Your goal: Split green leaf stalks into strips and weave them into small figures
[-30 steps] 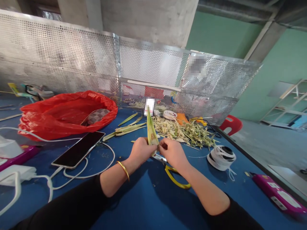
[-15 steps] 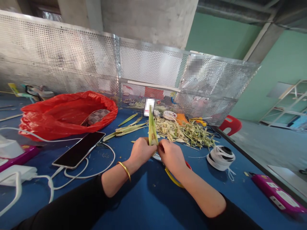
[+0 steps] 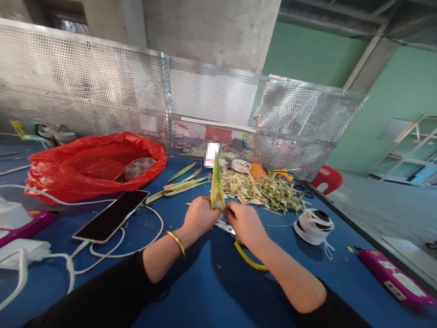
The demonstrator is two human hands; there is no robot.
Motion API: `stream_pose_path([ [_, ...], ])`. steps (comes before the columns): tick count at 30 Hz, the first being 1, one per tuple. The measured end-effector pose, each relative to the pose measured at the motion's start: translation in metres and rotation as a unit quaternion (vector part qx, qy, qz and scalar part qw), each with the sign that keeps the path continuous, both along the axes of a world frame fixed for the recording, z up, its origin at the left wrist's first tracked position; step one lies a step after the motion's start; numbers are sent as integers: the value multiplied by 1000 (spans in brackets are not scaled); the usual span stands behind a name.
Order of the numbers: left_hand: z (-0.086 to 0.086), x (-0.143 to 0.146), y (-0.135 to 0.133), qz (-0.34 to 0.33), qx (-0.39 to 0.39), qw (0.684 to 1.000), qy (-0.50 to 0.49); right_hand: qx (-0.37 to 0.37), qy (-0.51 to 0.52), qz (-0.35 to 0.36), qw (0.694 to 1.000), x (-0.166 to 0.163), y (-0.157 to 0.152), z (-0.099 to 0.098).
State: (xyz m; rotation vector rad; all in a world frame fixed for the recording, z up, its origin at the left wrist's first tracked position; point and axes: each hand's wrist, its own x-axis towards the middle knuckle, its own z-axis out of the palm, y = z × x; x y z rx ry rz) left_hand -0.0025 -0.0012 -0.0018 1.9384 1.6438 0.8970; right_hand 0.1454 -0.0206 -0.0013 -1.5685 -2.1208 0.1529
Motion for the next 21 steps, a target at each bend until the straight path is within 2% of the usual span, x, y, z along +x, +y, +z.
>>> stream_pose_path([
  [4, -1, -7, 5, -3, 24, 1000, 0, 2, 10, -20, 1000, 4, 0, 6],
  [9, -8, -6, 13, 0, -40, 997, -67, -40, 72, -3, 997, 8, 6, 4],
  [14, -16, -2, 13, -26, -87, 990, -110, -18, 136, 10, 990, 3, 7, -5],
  [18, -17, 2, 9, -69, -109, 988, -86, 40, 82, -11, 996, -1, 4, -10],
  [21, -17, 6, 6, -70, -74, 989, -109, 71, 13, -34, 997, -1, 3, -12],
])
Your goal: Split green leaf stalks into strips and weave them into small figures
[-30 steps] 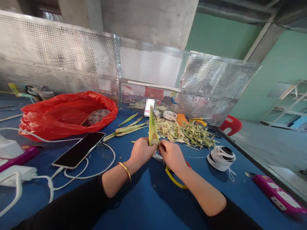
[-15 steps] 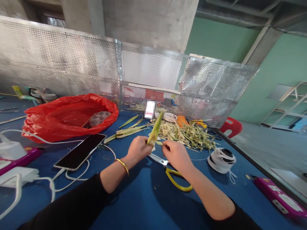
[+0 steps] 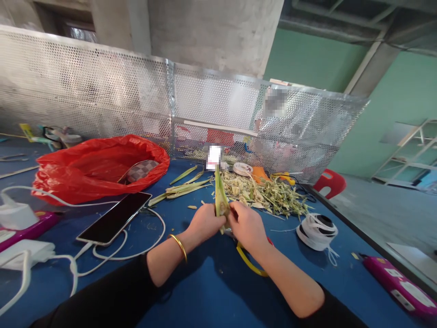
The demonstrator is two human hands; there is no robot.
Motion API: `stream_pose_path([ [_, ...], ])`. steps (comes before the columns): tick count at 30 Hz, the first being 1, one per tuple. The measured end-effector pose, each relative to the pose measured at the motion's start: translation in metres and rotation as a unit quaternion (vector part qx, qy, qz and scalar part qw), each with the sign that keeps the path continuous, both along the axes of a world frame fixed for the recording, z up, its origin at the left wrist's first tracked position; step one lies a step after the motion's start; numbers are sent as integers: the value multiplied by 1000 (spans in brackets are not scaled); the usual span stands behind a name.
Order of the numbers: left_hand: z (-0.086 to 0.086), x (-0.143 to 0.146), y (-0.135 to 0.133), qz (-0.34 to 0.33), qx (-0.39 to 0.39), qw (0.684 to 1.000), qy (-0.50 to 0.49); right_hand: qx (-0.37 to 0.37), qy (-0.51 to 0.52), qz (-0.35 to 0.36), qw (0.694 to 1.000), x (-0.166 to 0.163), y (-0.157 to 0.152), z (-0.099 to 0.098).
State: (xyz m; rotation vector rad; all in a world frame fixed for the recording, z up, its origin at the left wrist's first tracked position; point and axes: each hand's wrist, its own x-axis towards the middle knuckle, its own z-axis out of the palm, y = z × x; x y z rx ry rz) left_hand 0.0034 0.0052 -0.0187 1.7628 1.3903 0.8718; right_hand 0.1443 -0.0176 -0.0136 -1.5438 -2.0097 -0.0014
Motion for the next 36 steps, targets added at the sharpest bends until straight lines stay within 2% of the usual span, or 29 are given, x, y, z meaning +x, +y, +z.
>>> stream_pose_path([
  [5, -2, 3, 1, 48, 11, 990, -135, -3, -18, 18, 1000, 0, 0, -1],
  [9, -5, 2, 3, 88, -4, 988, -130, -19, -11, 16, 1000, -2, 0, -1],
  [21, -15, 0, 8, 72, -34, 984, -162, -21, -37, 17, 999, 0, -4, 9],
  [28, -13, 1, 7, 87, -66, 978, -180, -43, -33, 23, 998, 1, -2, 11],
  [36, -7, -8, 15, 120, -49, 977, -170, -45, -12, 8, 999, 10, -3, 24],
])
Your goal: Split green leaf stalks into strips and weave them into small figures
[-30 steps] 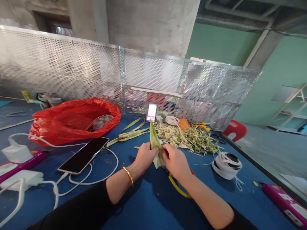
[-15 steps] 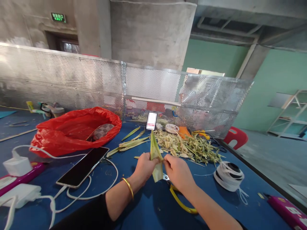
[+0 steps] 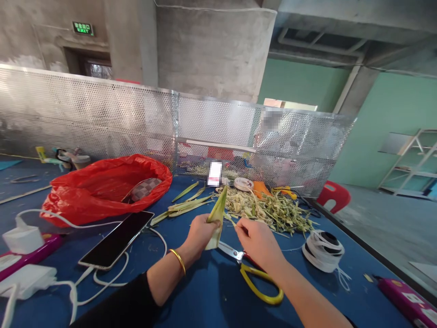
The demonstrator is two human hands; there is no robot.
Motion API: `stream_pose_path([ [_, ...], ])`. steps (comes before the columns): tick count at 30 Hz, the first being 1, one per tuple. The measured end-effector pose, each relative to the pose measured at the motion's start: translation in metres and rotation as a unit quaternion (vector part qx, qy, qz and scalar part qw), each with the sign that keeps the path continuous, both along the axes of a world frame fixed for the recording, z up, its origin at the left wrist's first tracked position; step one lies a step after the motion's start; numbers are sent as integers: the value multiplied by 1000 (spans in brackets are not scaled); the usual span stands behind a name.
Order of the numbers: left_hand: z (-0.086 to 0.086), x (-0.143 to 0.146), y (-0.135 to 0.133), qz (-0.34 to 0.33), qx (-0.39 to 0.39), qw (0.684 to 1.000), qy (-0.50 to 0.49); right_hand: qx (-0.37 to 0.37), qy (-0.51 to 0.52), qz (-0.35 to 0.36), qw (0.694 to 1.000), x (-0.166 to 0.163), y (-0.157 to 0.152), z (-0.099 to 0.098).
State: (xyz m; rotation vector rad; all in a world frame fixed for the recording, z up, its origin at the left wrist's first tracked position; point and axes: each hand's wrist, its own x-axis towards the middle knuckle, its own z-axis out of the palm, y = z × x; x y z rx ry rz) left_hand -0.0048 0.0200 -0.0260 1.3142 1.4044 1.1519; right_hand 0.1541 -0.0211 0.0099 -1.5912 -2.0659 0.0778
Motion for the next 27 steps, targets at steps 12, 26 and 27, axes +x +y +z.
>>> stream_pose_path([
  [12, 5, 16, -23, -63, 46, 992, 102, -11, 148, -24, 989, -5, 5, -13],
  [26, 1, 18, -21, -76, 5, 993, -92, 10, 7, 10, 1000, -5, 1, -18],
  [27, 1, 18, -20, -71, 9, 993, -89, 17, -6, 11, 1000, -6, 0, -18],
])
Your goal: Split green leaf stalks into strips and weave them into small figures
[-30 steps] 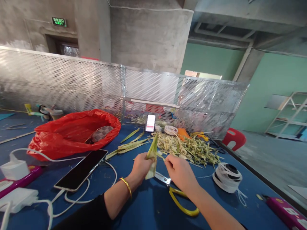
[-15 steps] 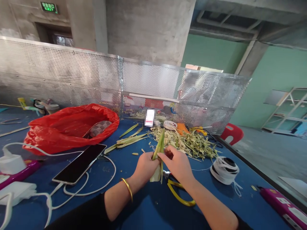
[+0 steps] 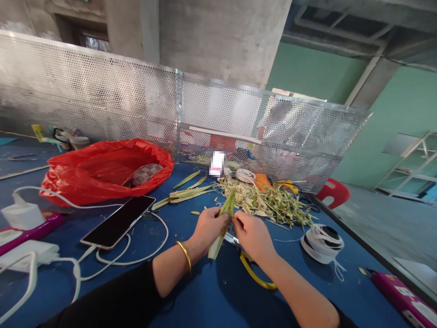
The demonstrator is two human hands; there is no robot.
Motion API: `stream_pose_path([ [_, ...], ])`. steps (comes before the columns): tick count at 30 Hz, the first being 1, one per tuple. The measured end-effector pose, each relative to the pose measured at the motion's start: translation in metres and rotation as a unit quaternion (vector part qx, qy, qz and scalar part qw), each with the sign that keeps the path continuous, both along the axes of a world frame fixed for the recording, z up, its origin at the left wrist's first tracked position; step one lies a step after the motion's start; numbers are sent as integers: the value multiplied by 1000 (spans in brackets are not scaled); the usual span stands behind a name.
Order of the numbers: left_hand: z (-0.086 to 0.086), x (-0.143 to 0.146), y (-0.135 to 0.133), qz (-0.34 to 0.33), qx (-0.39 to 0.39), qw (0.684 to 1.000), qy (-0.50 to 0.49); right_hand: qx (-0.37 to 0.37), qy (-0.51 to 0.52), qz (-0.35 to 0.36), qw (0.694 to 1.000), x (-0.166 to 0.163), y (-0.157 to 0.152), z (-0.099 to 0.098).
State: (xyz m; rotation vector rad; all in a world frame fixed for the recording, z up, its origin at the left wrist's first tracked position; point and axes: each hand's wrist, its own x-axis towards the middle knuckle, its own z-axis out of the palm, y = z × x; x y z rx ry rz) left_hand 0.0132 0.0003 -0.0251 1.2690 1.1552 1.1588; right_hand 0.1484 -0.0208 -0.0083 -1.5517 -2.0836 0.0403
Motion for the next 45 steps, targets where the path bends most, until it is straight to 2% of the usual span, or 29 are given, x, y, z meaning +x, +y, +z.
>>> stream_pose_path([
  [5, -3, -2, 6, 10, -15, 1000, 20, 18, -33, -18, 999, -3, -5, 3],
  [11, -9, -4, 8, 15, -6, 997, 69, 15, -22, -7, 1000, -3, -6, 7],
  [14, -7, -7, 9, 33, -27, 997, 69, 11, 10, 2, 1000, -1, -8, 10],
  [19, 3, -10, 12, 66, -62, 994, 57, -21, 129, 28, 991, 3, -11, 16],
  [26, 4, -13, 15, 82, -69, 993, 59, -122, 255, 34, 958, 0, -15, 26],
  [35, -1, -23, 27, 109, -76, 989, 67, -170, 378, 103, 904, -1, -30, 38],
  [38, 0, -25, 30, 113, -84, 988, 63, -169, 421, 130, 881, 0, -36, 43],
  [41, 0, -30, 34, 124, -92, 986, 63, -138, 453, 141, 869, 3, -41, 46],
  [45, 0, -37, 41, 119, -70, 986, 91, -129, 501, 94, 851, 6, -36, 44],
])
